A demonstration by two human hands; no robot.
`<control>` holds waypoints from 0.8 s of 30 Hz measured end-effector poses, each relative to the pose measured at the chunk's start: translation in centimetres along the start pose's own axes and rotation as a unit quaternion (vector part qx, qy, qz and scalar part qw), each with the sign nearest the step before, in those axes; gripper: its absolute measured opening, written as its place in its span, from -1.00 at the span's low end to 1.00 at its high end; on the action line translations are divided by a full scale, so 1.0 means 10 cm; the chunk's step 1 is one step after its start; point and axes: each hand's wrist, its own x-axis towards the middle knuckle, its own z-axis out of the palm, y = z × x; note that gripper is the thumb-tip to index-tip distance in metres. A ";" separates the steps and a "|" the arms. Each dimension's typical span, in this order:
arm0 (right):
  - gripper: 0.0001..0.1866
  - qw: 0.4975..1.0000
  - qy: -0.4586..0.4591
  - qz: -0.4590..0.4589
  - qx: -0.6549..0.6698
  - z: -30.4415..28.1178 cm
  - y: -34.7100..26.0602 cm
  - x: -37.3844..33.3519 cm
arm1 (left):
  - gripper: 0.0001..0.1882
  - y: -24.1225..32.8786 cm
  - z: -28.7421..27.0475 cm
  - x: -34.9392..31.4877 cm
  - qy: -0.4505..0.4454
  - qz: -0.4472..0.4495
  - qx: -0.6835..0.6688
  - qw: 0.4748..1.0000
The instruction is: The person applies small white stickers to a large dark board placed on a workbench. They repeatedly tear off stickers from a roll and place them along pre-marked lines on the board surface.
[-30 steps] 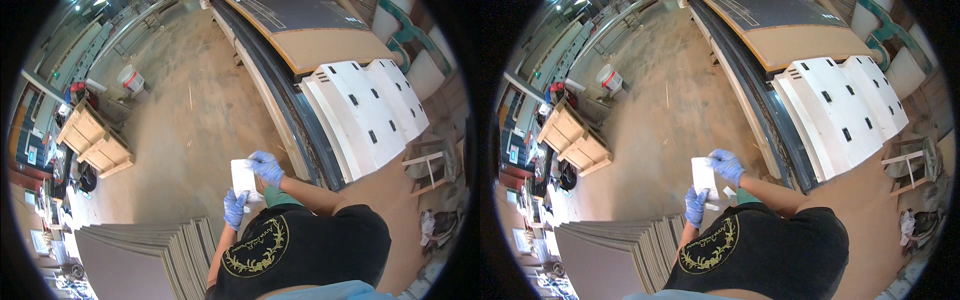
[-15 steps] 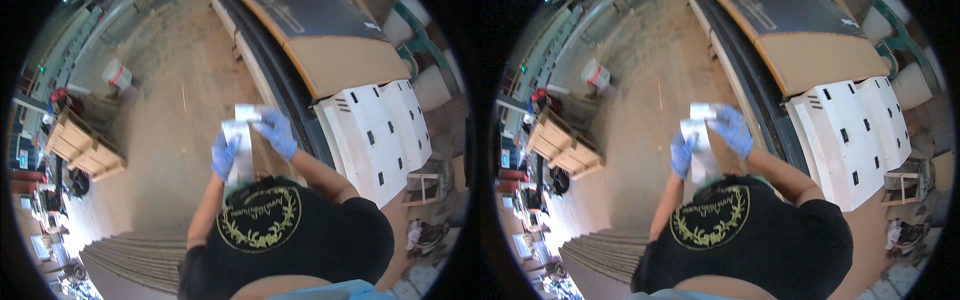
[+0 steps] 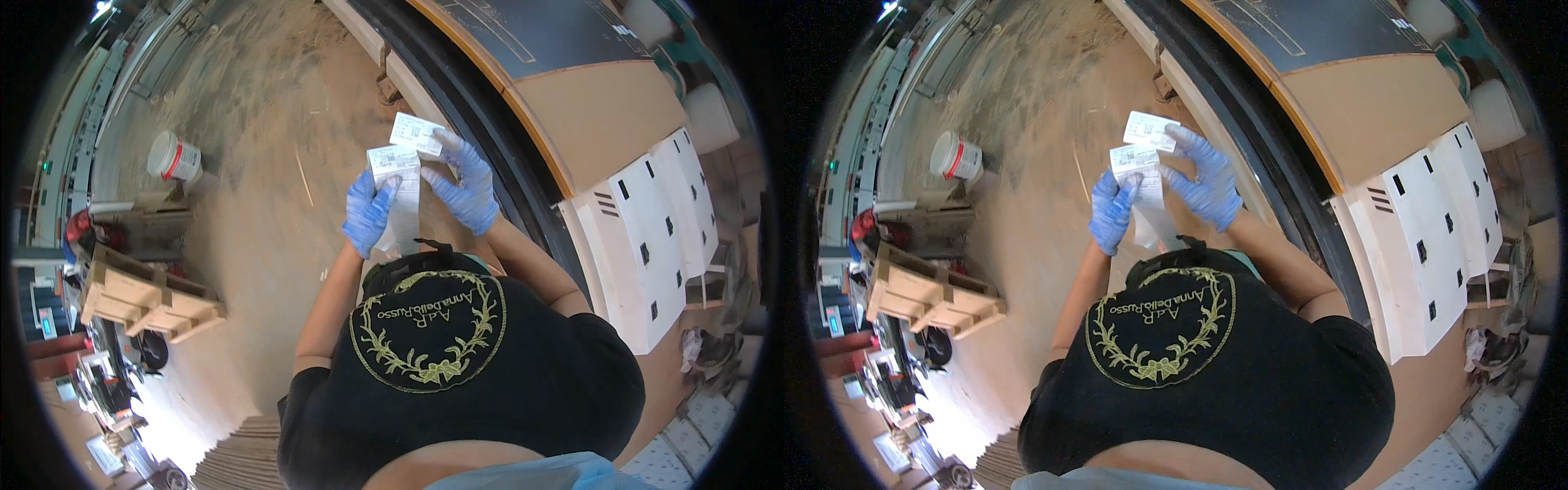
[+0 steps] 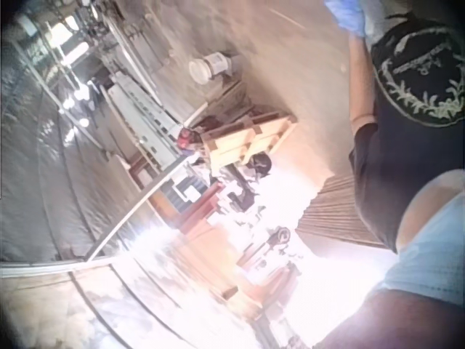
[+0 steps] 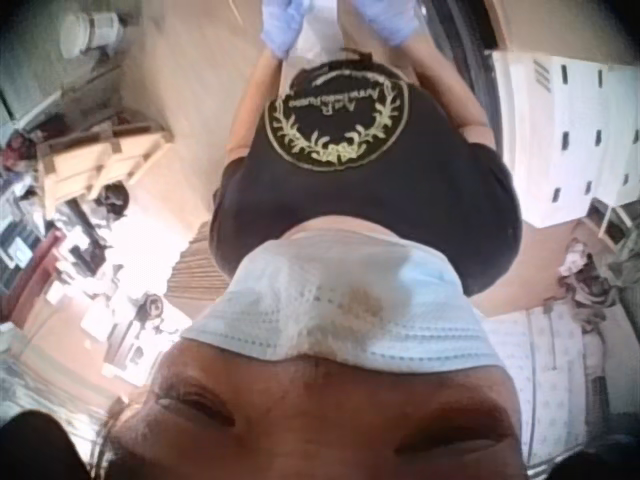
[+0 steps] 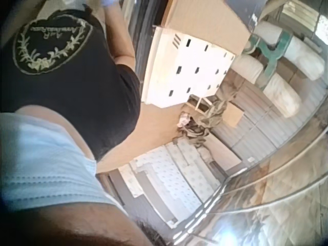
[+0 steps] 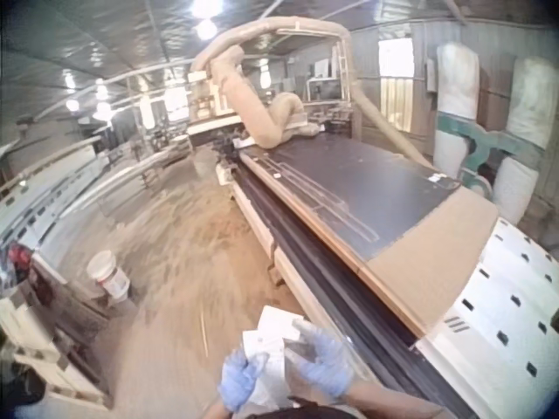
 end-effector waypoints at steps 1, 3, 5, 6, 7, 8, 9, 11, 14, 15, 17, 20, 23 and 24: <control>-0.47 0.998 -0.011 -0.024 -0.049 0.07 0.03 0.13 | -0.75 -0.02 -0.11 0.17 -0.003 -0.006 -0.016 1.000; -0.45 0.993 -0.012 -0.054 -0.105 0.25 0.18 0.35 | -0.75 -0.07 -0.26 0.40 -0.014 -0.033 -0.051 0.998; -0.46 0.985 -0.006 -0.085 -0.149 0.36 0.27 0.63 | -0.74 -0.18 -0.43 0.70 -0.049 -0.026 -0.010 0.998; -0.47 0.980 -0.006 -0.099 -0.170 0.40 0.32 0.75 | -0.74 -0.23 -0.49 0.82 -0.064 -0.023 0.009 0.998; -0.48 0.975 -0.003 -0.114 -0.189 0.44 0.40 0.84 | -0.74 -0.27 -0.51 0.91 -0.059 -0.035 -0.011 0.998; -0.50 0.969 0.001 -0.132 -0.207 0.47 0.50 0.97 | -0.74 -0.30 -0.52 1.04 -0.054 -0.042 -0.030 0.997; -0.51 0.962 0.005 -0.150 -0.226 0.50 0.59 1.09 | -0.74 -0.34 -0.53 1.16 -0.048 -0.049 -0.048 0.996; -0.53 0.962 -0.006 -0.147 -0.232 0.51 0.78 1.35 | -0.74 -0.45 -0.57 1.47 -0.053 -0.003 0.048 0.997; -0.60 0.964 -0.016 -0.146 -0.222 0.48 1.16 1.75 | -0.76 -0.66 -0.62 1.96 -0.076 0.002 0.112 0.991; -0.61 0.959 -0.027 -0.146 -0.240 0.45 1.32 1.90 | -0.77 -0.69 -0.62 2.16 -0.078 0.004 0.127 0.989; -0.63 0.967 -0.033 -0.117 -0.224 0.38 1.57 2.23 | -0.77 -0.83 -0.61 2.60 -0.091 0.004 0.166 0.982; -0.64 0.975 -0.010 -0.074 -0.208 0.27 1.92 2.66 | -0.77 -1.08 -0.53 3.17 -0.100 0.002 0.177 0.979; -0.63 0.995 -0.022 0.074 -0.060 0.14 2.20 3.12 | -0.79 -1.12 -0.47 3.72 -0.140 -0.012 0.166 0.976; -0.62 0.994 -0.034 0.108 -0.008 0.06 2.25 3.30 | -0.80 -1.13 -0.43 3.92 -0.146 0.005 0.162 0.976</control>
